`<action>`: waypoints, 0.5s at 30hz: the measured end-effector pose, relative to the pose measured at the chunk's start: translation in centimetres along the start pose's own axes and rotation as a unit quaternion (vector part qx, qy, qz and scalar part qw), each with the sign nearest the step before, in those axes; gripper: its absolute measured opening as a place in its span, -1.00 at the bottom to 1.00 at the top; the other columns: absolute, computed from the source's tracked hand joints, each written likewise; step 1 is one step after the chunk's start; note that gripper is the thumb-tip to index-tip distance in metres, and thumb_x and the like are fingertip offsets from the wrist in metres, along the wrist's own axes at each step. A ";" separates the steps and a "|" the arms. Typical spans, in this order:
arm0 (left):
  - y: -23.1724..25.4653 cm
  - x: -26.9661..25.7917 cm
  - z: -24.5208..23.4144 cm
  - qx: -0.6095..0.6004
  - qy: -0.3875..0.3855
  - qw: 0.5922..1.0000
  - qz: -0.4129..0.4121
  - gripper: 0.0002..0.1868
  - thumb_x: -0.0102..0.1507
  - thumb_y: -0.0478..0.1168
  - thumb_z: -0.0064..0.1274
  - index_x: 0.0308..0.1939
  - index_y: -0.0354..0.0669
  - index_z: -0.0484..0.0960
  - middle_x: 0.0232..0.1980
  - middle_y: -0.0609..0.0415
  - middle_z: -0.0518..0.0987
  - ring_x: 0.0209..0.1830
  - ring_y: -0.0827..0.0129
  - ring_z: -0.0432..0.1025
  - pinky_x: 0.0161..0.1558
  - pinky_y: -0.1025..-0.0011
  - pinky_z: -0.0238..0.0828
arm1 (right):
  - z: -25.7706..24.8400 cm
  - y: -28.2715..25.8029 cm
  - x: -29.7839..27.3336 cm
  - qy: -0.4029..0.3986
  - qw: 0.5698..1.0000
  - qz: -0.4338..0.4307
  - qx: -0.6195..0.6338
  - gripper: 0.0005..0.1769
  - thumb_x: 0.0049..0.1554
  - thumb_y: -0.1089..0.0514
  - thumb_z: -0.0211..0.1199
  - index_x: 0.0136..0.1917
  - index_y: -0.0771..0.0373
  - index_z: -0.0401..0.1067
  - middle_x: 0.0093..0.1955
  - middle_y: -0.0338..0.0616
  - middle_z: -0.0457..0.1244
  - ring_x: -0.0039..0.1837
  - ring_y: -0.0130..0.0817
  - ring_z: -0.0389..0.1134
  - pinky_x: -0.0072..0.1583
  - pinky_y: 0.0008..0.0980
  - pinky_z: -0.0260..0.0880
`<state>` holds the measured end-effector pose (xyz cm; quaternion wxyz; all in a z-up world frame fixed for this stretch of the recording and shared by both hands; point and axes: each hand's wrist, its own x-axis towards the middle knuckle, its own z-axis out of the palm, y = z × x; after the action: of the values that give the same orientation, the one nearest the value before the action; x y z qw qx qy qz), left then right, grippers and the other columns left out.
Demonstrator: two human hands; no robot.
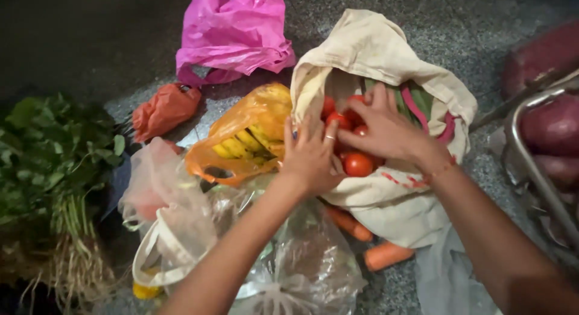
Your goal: The person sits on the floor and sorts groceries from various bags. They pick up tomatoes from a black bag and place them into a bowl, then transfer them into a cloth bag. They also handle leafy greens and carrots, placing them into the cloth bag.
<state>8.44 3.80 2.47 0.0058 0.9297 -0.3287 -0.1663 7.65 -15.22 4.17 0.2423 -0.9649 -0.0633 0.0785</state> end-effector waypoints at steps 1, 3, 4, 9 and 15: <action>0.5 -1.0 0.1 0.001 0.003 1.000 -0.002 0.29 0.06 0.49 0.05 0.59 -0.18 -0.15 0.61 -0.17 -0.02 0.62 -0.11 -0.34 0.40 -0.31 -0.72 | 0.6 -0.4 -1.6 0.001 1.000 -0.003 -0.001 -0.29 0.04 -0.28 0.29 0.32 0.14 0.35 0.25 0.28 0.03 0.30 0.18 0.09 0.37 -0.05 0.18; 1.7 -2.8 0.5 -0.057 -0.002 0.998 0.019 0.18 0.07 0.40 0.09 0.57 -0.11 -0.03 0.57 -0.02 0.13 0.66 -0.03 -0.25 0.47 -0.40 -0.68 | 1.6 -0.9 -4.8 0.006 1.000 -0.011 0.022 -0.34 0.05 -0.14 0.33 0.37 0.10 0.38 0.27 0.21 0.08 0.34 0.16 0.10 0.37 -0.03 0.14; 2.0 -3.5 0.7 -0.057 0.000 0.998 0.018 0.18 0.07 0.40 0.09 0.57 -0.11 -0.03 0.57 -0.02 0.13 0.66 -0.03 -0.25 0.47 -0.40 -0.68 | 2.3 -0.8 -6.2 0.006 1.000 -0.014 0.020 -0.34 0.05 -0.14 0.33 0.37 0.10 0.38 0.27 0.21 0.08 0.34 0.16 0.10 0.37 -0.03 0.14; 3.6 -4.4 1.9 -0.051 0.076 0.995 0.040 -0.09 0.13 0.06 0.13 0.49 -0.23 0.19 0.38 -0.23 0.33 0.55 -0.14 -0.01 0.50 -0.26 -0.51 | -0.4 -4.4 -9.2 0.016 0.970 0.213 0.115 -0.55 0.19 -0.10 0.21 0.30 0.06 0.48 0.20 -0.06 0.34 0.22 -0.14 0.43 0.28 -0.24 0.40; 1.6 4.4 3.3 -0.014 0.266 0.962 0.056 -0.49 0.26 -0.21 0.00 0.29 -0.26 0.46 0.29 -0.10 0.48 0.31 0.01 0.37 0.21 0.14 0.34 | 3.1 4.2 1.5 0.115 0.977 -0.179 0.007 -0.39 -0.08 0.14 0.33 0.26 0.27 0.41 0.23 0.09 0.32 0.31 0.04 0.31 0.34 -0.01 0.16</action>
<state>9.66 0.15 -1.86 0.1152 0.9203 -0.3645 0.0835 8.87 -17.25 -0.66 0.2644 -0.9389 -0.2062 -0.0773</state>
